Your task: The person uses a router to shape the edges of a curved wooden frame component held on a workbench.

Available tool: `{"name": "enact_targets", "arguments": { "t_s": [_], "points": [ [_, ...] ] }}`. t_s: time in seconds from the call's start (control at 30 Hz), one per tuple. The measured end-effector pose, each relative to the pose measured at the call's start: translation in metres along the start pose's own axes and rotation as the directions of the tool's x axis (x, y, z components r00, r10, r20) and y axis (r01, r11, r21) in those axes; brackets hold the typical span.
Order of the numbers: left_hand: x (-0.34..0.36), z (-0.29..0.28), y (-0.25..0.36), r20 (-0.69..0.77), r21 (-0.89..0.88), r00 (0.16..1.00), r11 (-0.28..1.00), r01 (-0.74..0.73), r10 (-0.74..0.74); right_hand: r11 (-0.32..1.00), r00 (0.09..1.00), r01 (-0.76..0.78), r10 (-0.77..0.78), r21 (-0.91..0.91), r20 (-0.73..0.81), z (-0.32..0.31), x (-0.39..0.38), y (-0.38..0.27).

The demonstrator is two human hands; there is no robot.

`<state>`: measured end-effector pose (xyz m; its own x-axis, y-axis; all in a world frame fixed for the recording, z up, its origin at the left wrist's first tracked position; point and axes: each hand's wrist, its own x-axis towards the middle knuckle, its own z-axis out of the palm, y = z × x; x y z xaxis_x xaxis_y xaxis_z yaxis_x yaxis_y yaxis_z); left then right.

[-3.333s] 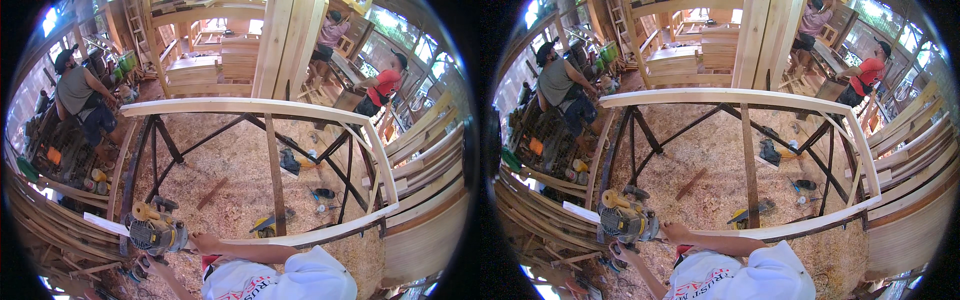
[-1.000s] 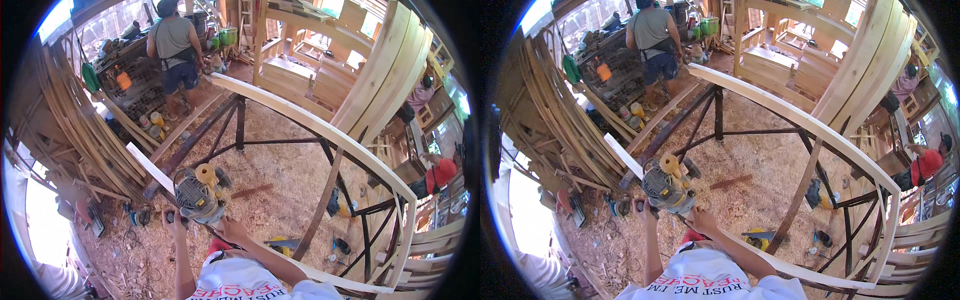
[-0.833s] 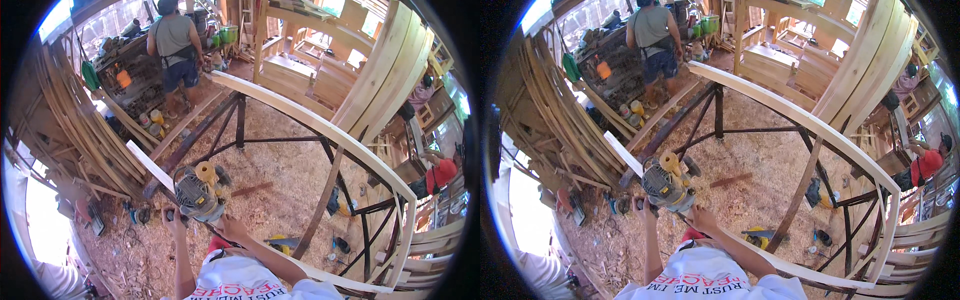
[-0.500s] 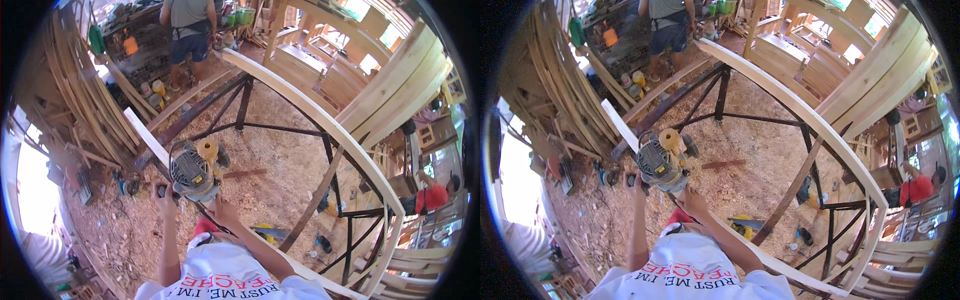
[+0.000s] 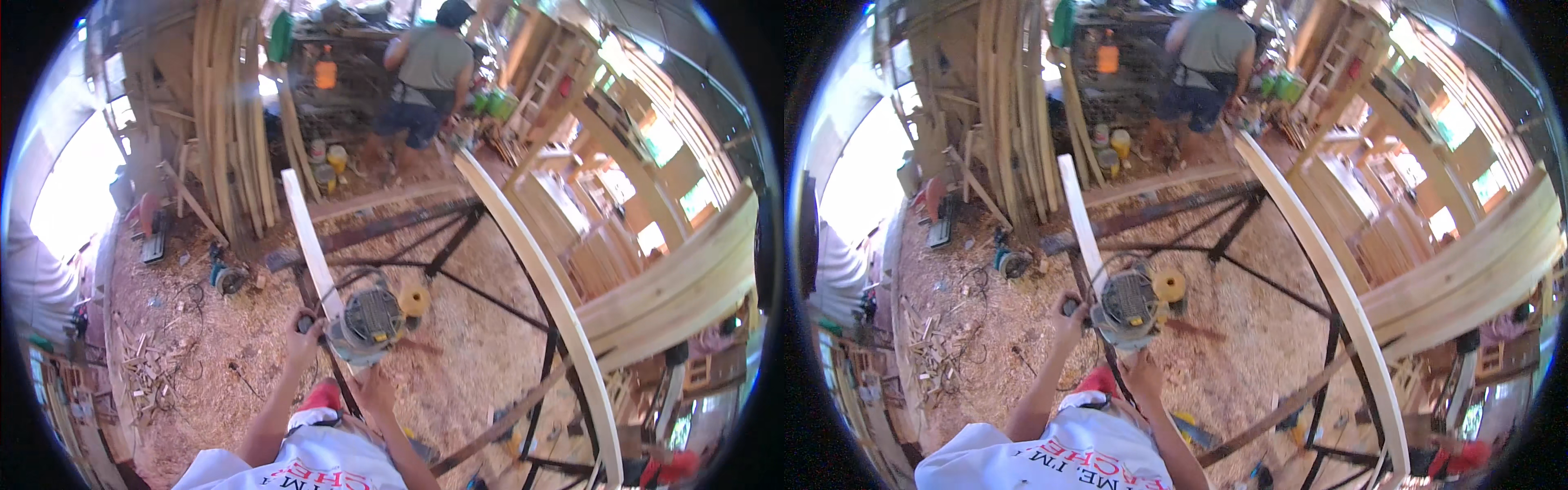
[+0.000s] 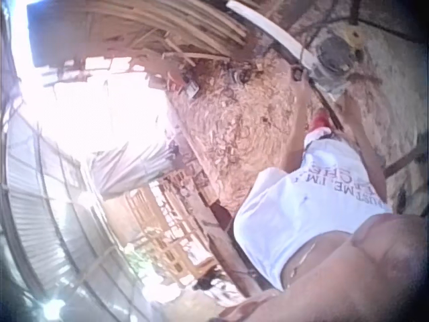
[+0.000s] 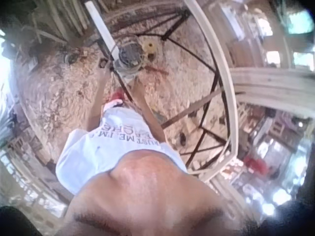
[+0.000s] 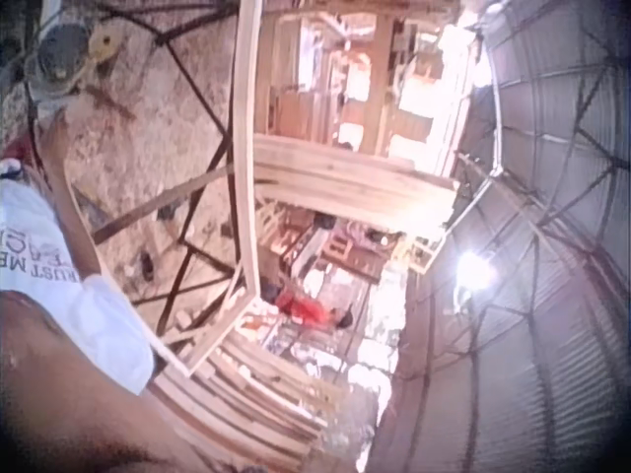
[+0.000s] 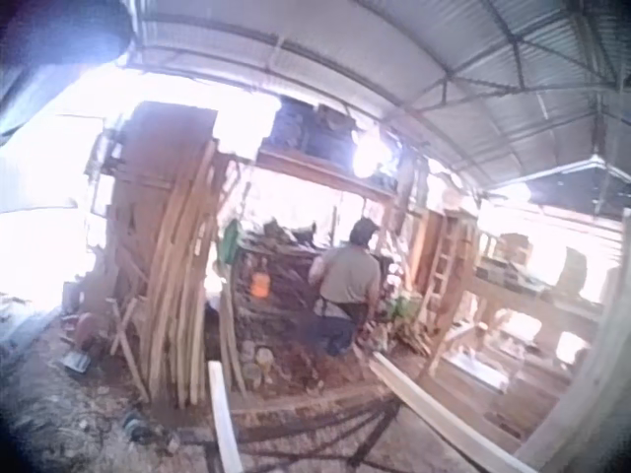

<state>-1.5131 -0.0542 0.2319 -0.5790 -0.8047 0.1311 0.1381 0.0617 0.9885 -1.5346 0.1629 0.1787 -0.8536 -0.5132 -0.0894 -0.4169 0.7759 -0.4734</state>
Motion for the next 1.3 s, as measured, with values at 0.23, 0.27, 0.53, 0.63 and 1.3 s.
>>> {"name": "enact_targets", "arguments": {
  "t_s": [0.23, 0.27, 0.53, 0.63, 1.3],
  "points": [
    [-0.005, 0.0, 0.032, -0.003, 0.221, 0.999, 0.975, -0.038, 0.039, 0.999, 0.996, -0.051, 0.05, 0.017, 0.072, 0.017, 0.003, 0.014],
    [-0.002, -0.002, 0.026, -0.017, 0.221, 0.998, 0.974, -0.052, 0.057, 0.999, 0.998, -0.03, 0.028, 0.02, 0.065, 0.019, 0.004, 0.015],
    [-0.005, 0.0, 0.01, 0.022, 0.011, 0.995, 0.995, 0.101, -0.102, 0.999, 1.0, -0.007, 0.007, -0.04, -0.003, 0.02, 0.003, 0.017],
    [-0.006, 0.001, 0.009, 0.029, 0.015, 0.992, 0.992, 0.123, -0.124, 1.0, 1.0, 0.003, -0.003, -0.009, -0.013, 0.015, 0.004, 0.017],
    [-0.004, 0.001, -0.006, 0.015, -0.089, 0.994, 0.99, 0.106, -0.105, 1.0, 0.999, 0.005, -0.006, 0.015, 0.052, 0.004, 0.003, 0.009]
  ]
}}
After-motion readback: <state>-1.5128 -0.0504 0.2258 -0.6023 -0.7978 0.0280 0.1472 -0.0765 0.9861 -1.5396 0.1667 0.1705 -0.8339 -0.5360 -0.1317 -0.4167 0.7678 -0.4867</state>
